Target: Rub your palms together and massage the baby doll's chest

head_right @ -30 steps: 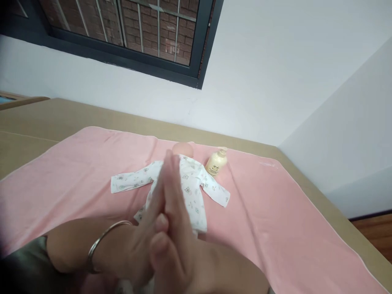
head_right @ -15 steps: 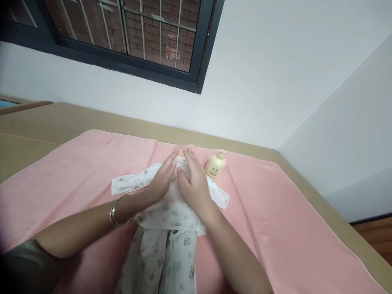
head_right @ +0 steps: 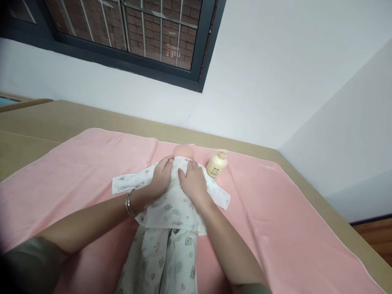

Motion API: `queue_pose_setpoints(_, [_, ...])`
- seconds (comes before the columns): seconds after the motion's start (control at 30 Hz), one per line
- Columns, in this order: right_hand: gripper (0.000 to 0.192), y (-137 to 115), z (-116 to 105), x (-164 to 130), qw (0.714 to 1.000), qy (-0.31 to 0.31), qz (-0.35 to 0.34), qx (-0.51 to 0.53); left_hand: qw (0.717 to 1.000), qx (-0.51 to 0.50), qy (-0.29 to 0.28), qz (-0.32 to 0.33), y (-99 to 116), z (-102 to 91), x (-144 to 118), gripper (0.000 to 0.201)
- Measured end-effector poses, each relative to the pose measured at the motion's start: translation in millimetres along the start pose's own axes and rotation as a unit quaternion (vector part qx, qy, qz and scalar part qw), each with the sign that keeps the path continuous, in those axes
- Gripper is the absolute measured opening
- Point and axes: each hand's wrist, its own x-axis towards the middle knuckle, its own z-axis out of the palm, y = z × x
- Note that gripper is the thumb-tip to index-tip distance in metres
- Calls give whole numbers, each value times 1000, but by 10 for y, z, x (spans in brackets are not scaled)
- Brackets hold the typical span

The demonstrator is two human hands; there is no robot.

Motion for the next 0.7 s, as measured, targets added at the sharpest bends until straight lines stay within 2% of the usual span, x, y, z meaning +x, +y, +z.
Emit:
queue_pose_setpoints(0.07, [62,-72,12,-79,999,7,-14,-36,1000,2,6,4,-25,3,6,19])
queue_pose_setpoints(0.23, [57,-165,34,-154,980,-42,-190,-37,1000,4,-1,12,-66,-1,4,20])
queue_pose_setpoints(0.3, [55,-106,14,-75,983,-46,-178,-17,1000,14,-4,23,-62,-8,-11,21])
queue_pose_setpoints(0.4, [56,-43,-8,5,995,-21,-97,-3,999,20,-3,26,-46,-20,-36,22])
queue_pose_setpoints(0.5, [61,-131,28,-103,999,10,-29,-45,999,27,-13,25,-51,-28,-41,22])
queue_pose_setpoints(0.53, [60,-183,52,-166,997,13,-30,-64,999,30,-17,27,-62,-30,-37,22])
queue_pose_setpoints(0.6, [59,-267,97,-267,993,1,-80,-84,998,38,-26,34,-97,-33,-24,24])
queue_pose_setpoints(0.67, [60,-274,117,-271,989,-20,-132,-66,997,56,-32,52,-139,-34,-10,27])
queue_pose_setpoints(0.7, [59,-239,114,-230,989,-25,-135,-46,995,70,-33,64,-160,-34,-4,29])
